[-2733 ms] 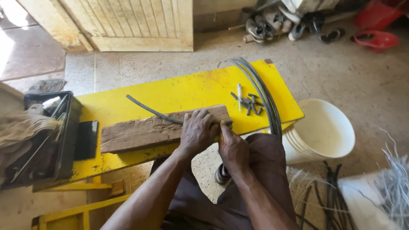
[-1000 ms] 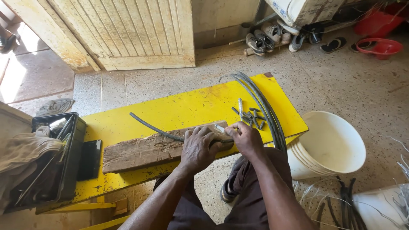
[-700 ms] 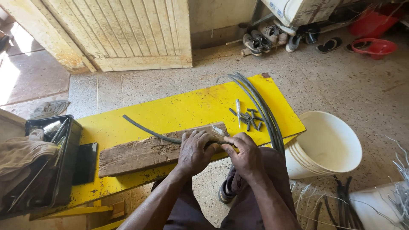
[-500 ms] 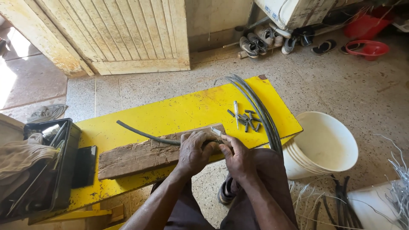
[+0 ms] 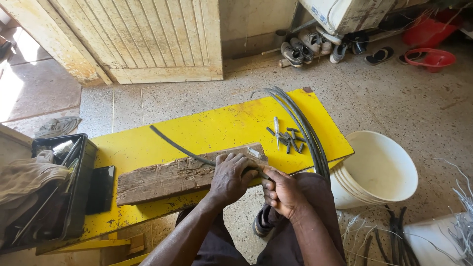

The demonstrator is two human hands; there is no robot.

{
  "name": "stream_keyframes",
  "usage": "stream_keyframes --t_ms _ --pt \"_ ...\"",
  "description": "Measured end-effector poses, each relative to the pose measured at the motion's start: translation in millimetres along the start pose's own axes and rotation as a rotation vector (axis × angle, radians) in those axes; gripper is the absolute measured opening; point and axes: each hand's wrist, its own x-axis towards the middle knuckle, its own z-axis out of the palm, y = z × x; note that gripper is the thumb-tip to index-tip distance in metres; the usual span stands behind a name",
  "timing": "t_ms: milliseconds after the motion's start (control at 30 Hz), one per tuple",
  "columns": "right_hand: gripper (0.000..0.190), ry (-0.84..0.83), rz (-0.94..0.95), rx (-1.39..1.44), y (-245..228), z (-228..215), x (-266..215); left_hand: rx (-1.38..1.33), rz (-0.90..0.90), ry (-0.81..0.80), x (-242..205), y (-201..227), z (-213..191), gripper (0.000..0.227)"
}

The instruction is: The person sits on the floor and uses a knife to strip the black insulation from a long cable. They hold the cable against a wooden block on a yellow table, cut the insulation, and remove the pieces by hand.

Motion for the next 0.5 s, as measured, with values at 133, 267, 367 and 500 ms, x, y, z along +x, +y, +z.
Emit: stream_keyframes --t_ms 133,267,367,500 --pt "0.029 0.102 -0.264 -0.232 26 -12 15 0.023 -0.017 -0.010 0 -2 4 0.015" --pt "0.058 0.048 -0.534 -0.854 18 -18 11 0.093 -0.066 -0.041 5 3 4 0.015" --pt "0.045 0.110 -0.664 -0.991 18 -22 17 0.033 -0.070 -0.053 4 2 2 0.012" --pt "0.049 0.293 -0.587 -1.063 41 -42 49 -0.013 -0.053 -0.045 3 0 0 0.015"
